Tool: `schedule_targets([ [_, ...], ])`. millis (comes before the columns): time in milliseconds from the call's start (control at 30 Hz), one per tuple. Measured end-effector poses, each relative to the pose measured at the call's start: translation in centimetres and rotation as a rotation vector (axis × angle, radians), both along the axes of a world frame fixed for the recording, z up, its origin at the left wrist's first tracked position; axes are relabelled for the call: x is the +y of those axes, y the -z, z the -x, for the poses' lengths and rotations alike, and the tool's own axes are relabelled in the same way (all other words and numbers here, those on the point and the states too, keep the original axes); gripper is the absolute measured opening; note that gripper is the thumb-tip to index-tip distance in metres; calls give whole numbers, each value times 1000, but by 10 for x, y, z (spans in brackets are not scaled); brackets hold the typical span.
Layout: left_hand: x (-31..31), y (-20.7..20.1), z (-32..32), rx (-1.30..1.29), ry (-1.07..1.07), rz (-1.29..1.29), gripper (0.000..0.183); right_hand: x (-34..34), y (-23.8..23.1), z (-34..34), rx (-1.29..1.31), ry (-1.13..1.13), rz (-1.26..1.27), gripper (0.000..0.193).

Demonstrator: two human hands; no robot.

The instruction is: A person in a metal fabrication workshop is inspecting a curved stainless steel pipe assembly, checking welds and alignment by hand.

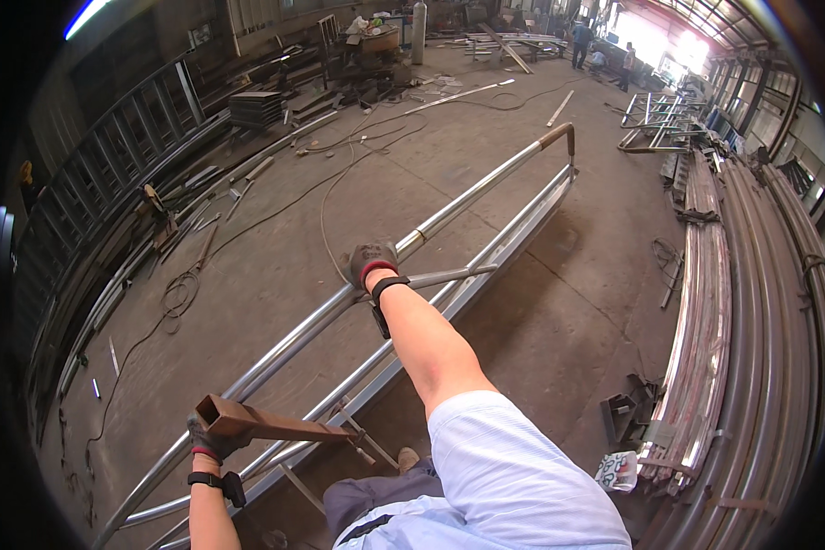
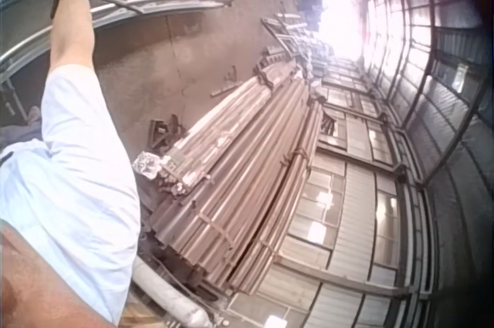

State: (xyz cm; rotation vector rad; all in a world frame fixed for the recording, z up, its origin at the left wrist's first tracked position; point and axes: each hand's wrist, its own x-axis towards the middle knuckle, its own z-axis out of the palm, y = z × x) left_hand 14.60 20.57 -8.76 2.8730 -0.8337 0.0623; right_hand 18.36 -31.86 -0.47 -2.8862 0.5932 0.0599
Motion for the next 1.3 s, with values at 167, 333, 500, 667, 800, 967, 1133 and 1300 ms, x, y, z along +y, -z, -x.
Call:
schedule_targets([
  [167, -2, -5, 3, 25, -20, 30, 75, -1, 1, 0, 7, 8, -6, 57],
  [333, -2, -9, 5, 26, -10, 28, 75, -3, 6, -2, -27, -4, 0, 57],
  [500, -5, -5, 2, 0, 57, -37, 74, -4, 11, -5, -19, 13, 34, 41],
  [667, 3, 0, 2, -30, 53, 3, 72, -2, 14, -8, -29, 17, 29, 42],
  [800, -7, -12, 4, 23, -9, -28, 72, -6, 13, -7, -8, 3, 15, 45],
  [967, -10, -19, 6, 188, -25, 79, 72, -2, 6, -3, -8, 13, 1, 48],
  [1133, -4, -9, 5, 143, -27, 110, 74, 0, 1, -2, 1, 23, -33, 48],
  [1300, -2, -6, 4, 10, 0, -50, 76, -2, 3, -1, -24, 14, -7, 48],
])
